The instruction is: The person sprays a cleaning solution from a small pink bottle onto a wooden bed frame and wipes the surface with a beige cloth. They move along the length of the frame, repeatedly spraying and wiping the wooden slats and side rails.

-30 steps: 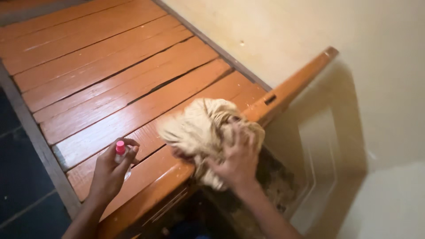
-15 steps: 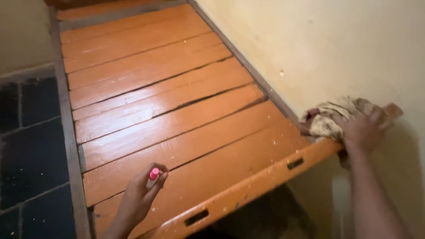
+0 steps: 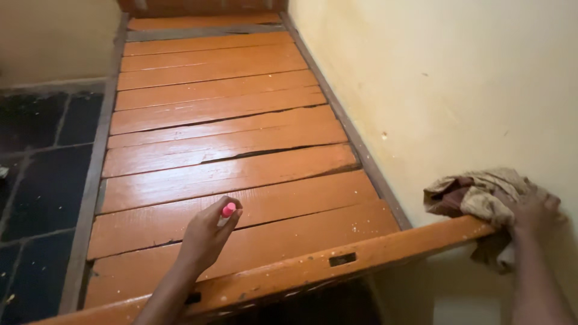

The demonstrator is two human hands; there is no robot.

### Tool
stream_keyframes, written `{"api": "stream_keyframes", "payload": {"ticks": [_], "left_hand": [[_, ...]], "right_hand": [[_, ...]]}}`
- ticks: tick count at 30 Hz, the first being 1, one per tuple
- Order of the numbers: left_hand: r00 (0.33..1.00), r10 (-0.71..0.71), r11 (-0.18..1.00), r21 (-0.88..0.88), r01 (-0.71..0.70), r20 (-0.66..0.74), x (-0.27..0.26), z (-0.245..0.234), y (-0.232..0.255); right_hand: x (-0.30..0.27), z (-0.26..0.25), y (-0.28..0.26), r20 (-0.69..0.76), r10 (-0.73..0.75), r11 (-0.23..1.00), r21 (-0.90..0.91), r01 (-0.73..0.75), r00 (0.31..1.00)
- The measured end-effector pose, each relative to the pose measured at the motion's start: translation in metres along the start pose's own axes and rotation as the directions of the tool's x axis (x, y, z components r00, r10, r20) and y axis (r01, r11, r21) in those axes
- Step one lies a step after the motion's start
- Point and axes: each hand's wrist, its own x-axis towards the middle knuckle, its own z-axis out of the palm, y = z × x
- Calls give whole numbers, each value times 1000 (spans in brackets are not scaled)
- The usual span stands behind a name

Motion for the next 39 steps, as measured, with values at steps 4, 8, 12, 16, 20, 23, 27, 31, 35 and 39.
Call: {"api": "stream_keyframes", "payload": {"ticks": [4, 8, 12, 16, 20, 23, 27, 31, 35, 39], "left_hand": [[996, -14, 981, 194, 30, -84, 2, -1, -5], [978, -85, 974, 190, 121, -189, 2, -8, -16], [985, 8, 990, 141, 17, -174, 10, -10, -22], [998, -11, 993, 116, 18, -56, 7, -7, -25], [1000, 7, 1000, 17, -7, 18, 13, -2, -21], [998, -26, 1000, 12, 26, 65, 14, 1, -24], [996, -33, 999, 13, 32, 79, 14, 3, -22], [997, 33, 999, -36, -31, 66, 13, 5, -25], [999, 33, 999, 10, -33, 41, 14, 3, -28], [1000, -28, 1000, -15, 28, 2, 15, -5, -26]], "right_hand": [[16, 6, 5, 5, 8, 997, -81, -7, 1000], [3, -4, 9, 63, 43, 998, -47, -40, 997], [-10, -4, -12, 86, 14, 980, -199, 4, 996], [-53, -26, -55, 44, 14, 992, -122, -8, 999], [-119, -74, -141, 6, 49, 995, -89, -48, 999], [-165, -125, -204, 202, 79, 992, -117, -56, 976], [-207, -197, -261, 437, 69, 998, -34, -61, 897], [-239, -224, -300, 555, -120, 979, -71, 191, 823], [-287, -222, -346, 516, -447, 891, 187, 413, 730], [-335, -236, -397, 115, -764, 607, 464, 645, 635]]}}
